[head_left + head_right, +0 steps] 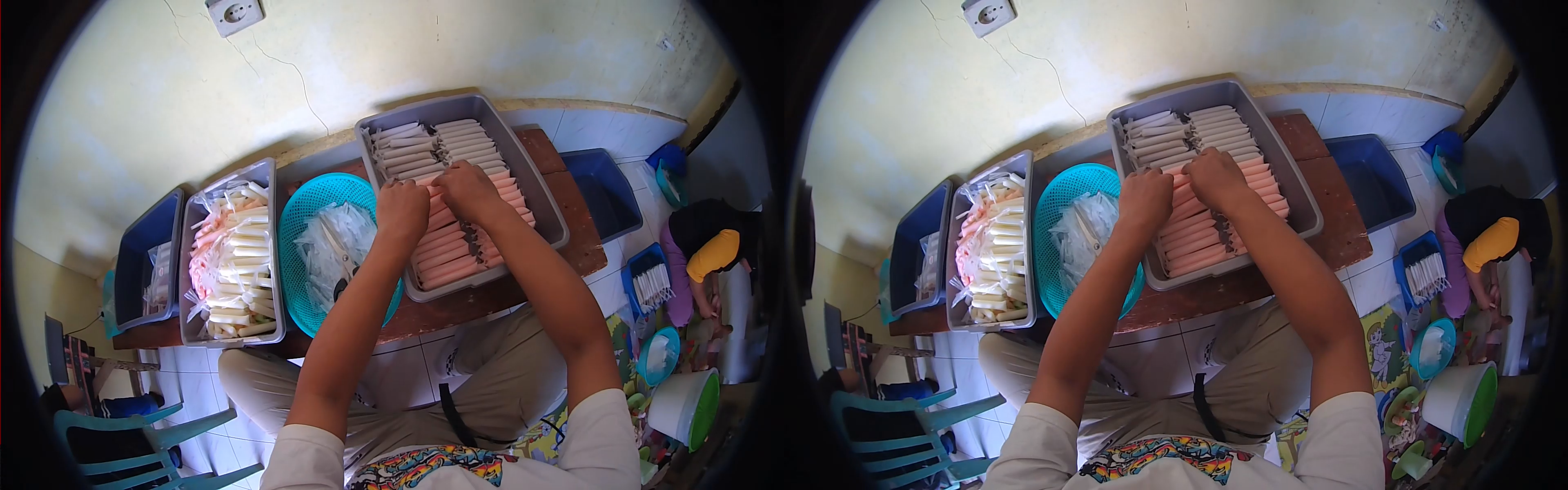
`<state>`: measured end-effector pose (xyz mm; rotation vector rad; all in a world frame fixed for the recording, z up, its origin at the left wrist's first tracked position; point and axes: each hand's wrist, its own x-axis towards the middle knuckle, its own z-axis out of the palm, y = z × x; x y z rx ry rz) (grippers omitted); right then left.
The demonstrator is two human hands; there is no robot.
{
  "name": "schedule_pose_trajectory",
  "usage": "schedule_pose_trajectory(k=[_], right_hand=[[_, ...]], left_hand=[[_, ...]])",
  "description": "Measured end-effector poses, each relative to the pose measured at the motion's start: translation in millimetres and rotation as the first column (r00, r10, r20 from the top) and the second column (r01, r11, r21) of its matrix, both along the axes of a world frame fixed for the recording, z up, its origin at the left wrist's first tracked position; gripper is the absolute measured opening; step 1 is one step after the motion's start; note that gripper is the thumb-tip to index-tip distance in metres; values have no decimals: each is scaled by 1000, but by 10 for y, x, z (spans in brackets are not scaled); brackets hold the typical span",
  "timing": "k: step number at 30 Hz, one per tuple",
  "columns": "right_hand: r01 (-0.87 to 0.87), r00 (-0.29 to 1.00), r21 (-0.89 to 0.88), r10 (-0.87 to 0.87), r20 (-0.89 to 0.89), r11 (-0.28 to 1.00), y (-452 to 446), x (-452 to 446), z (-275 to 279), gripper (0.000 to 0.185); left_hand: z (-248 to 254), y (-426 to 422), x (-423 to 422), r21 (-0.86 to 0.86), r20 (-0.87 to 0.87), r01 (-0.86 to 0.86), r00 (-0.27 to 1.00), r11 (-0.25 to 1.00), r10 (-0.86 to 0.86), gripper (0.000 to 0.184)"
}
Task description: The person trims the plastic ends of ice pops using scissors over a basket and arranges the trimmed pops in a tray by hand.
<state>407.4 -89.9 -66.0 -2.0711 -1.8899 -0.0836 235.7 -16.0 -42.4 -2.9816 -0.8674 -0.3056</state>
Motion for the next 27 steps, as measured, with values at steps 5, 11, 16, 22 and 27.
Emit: schedule_pose_trajectory(k=[5,11,16,22,27], right_hand=[[-7,992,-85,18,129,996,-74,-80,64,30],[5,991,-10,-4,135,1000,-112,-133,-25,25],[16,990,-40,-10,139,999,-135,-199,17,23],[10,992,-46,-4,125,999,-143,-195,23,24],[15,996,-70,-9,90,997,-145,-230,53,27]], left_hand=[[-48,-15,29,67,-17,-7,1000,998,9,11],[-44,-20,52,107,-29,-23,999,994,26,10],[-114,-25,65,174,-33,5,999,985,0,13],[-108,-32,65,98,-66,4,998,995,2,9],[-37,-68,42,38,22,-8,1000,999,8,11]])
